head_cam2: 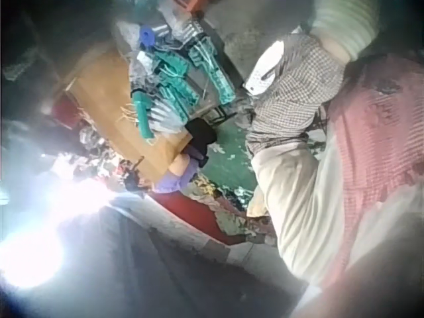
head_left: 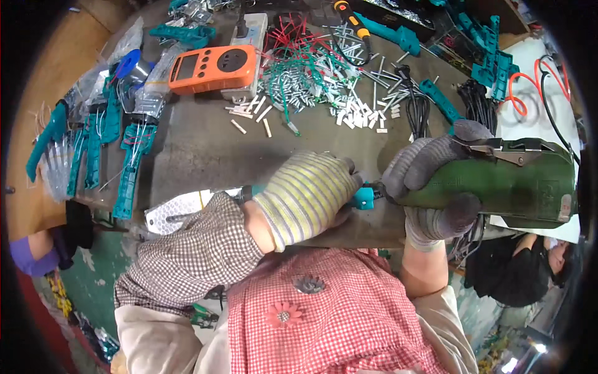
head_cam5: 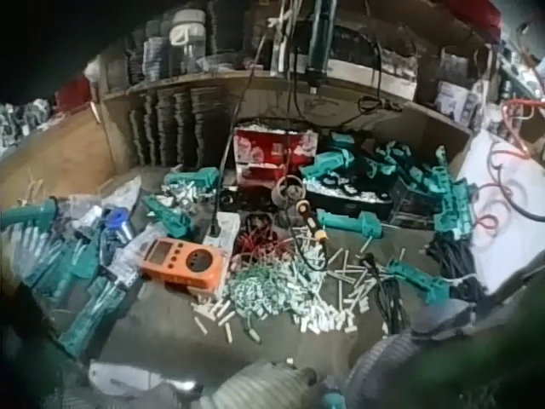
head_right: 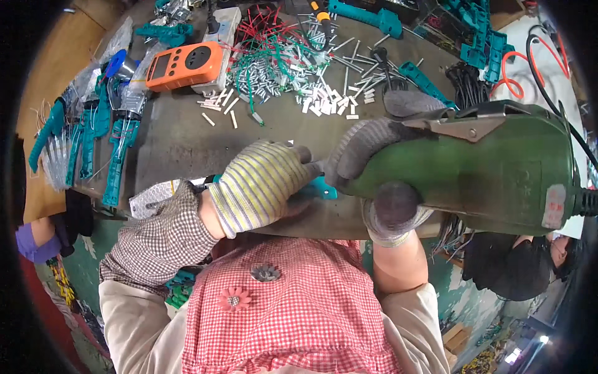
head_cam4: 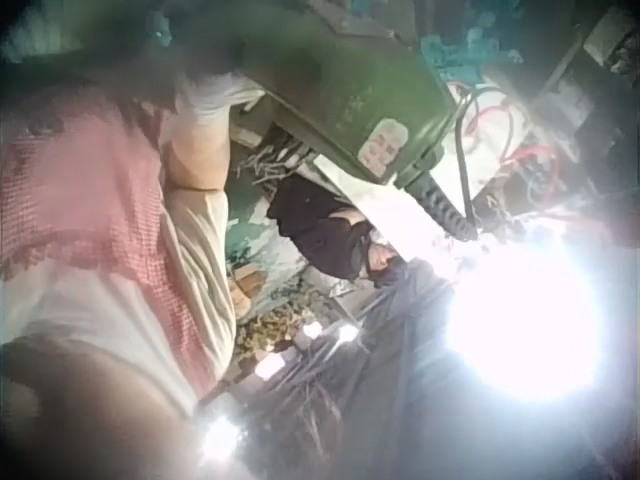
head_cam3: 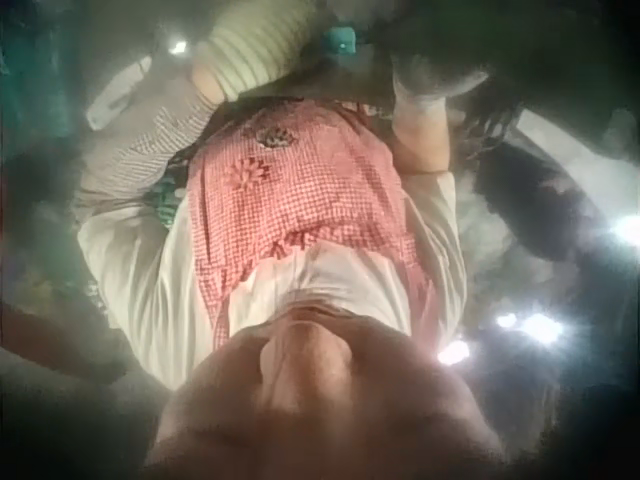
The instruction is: The person solders wires to a circuit board with a soldering iron, then assembles a green plastic housing around the component using a power screwdriver to secure screws.
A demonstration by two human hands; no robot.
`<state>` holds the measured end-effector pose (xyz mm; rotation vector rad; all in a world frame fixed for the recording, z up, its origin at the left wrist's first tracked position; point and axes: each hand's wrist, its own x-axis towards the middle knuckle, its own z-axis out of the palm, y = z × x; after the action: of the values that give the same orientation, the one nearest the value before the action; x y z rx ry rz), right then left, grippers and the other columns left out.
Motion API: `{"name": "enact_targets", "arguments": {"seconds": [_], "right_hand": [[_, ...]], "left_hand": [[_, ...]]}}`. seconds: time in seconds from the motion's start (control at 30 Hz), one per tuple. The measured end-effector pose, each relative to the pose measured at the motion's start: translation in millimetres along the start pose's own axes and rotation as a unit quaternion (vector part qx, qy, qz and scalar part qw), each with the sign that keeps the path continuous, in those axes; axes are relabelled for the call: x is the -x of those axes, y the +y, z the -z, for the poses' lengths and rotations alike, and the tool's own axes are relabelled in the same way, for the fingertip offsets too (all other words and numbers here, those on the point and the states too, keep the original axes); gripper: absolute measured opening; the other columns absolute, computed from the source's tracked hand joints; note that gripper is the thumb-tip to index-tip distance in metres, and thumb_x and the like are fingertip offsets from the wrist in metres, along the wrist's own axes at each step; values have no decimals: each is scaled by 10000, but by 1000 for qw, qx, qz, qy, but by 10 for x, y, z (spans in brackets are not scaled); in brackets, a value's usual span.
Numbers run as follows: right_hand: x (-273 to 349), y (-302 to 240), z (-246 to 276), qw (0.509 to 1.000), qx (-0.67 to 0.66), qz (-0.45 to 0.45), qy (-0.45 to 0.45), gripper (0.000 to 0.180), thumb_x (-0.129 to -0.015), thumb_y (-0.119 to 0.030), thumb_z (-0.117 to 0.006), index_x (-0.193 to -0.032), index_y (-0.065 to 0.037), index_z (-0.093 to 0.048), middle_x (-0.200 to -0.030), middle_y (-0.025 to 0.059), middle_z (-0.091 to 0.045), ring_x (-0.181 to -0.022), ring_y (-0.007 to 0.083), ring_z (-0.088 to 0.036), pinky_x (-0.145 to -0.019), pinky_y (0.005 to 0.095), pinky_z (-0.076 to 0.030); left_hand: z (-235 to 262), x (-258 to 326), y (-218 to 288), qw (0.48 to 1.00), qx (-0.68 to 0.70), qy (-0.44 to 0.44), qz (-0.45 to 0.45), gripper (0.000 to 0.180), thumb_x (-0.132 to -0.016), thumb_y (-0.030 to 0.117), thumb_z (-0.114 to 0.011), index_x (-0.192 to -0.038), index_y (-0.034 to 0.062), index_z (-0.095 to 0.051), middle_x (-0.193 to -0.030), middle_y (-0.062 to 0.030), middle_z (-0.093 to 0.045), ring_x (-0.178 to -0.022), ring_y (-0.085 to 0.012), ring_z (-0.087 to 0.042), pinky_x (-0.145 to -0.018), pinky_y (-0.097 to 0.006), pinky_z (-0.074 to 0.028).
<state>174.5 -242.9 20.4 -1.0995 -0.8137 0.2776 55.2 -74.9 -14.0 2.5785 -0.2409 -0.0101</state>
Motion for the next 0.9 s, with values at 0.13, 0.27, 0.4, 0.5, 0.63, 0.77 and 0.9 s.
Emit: {"name": "enact_targets", "arguments": {"seconds": [0.13,0.27,0.4,0.5,0.63,0.77,0.9], "right_hand": [[-38,46,44,999,-41,6,-22,900,-952,-586,-808,-1498,10,-411,-804,109,-665,-585,255,-645,-548,386,-577],[-75,79,-4,1000,24,-9,-14,756,-916,-520,-878,-1336,-37,-477,-784,103,-643,-588,251,-634,-527,374,-557],[-87,60,-94,996,-50,-57,-41,726,-898,-469,-920,-1325,-53,-505,-853,87,-683,-672,169,-656,-541,301,-518],[-42,99,-71,996,-67,-44,-35,686,-901,-458,-921,-1301,-62,-529,-849,86,-680,-672,159,-658,-538,298,-504],[-20,160,23,994,-55,-10,-92,676,-896,-425,-933,-1318,-57,-556,-844,84,-692,-673,167,-661,-575,295,-530],[90,-43,-117,1000,-7,-22,-19,776,-875,-400,-953,-1396,3,-542,-846,80,-723,-703,168,-687,-660,302,-574],[196,-23,51,999,13,-17,-45,832,-904,-413,-909,-1476,9,-478,-837,98,-704,-671,212,-679,-634,367,-576]], "left_hand": [[-23,-8,0,999,12,37,-20,398,-825,315,-795,-1129,62,-750,-1053,-160,-685,-947,-404,-709,-820,-526,-564],[-66,0,2,998,4,54,-15,361,-804,315,-784,-1052,56,-738,-1017,-165,-673,-912,-404,-702,-795,-536,-551],[-132,40,8,998,-19,66,0,371,-801,330,-772,-1053,59,-739,-1015,-168,-670,-894,-400,-691,-779,-525,-537],[-144,49,25,997,-21,68,4,369,-795,336,-771,-1039,62,-742,-997,-172,-661,-878,-397,-680,-759,-516,-527],[-194,87,36,992,-60,111,-10,349,-785,327,-775,-1006,59,-740,-974,-176,-653,-872,-400,-673,-754,-518,-523],[-103,42,47,998,-31,45,4,340,-799,326,-771,-1002,54,-746,-970,-195,-665,-885,-404,-681,-768,-529,-535],[-131,22,54,999,-14,39,-13,340,-802,329,-780,-985,44,-750,-959,-194,-682,-910,-421,-698,-793,-538,-548]]}}
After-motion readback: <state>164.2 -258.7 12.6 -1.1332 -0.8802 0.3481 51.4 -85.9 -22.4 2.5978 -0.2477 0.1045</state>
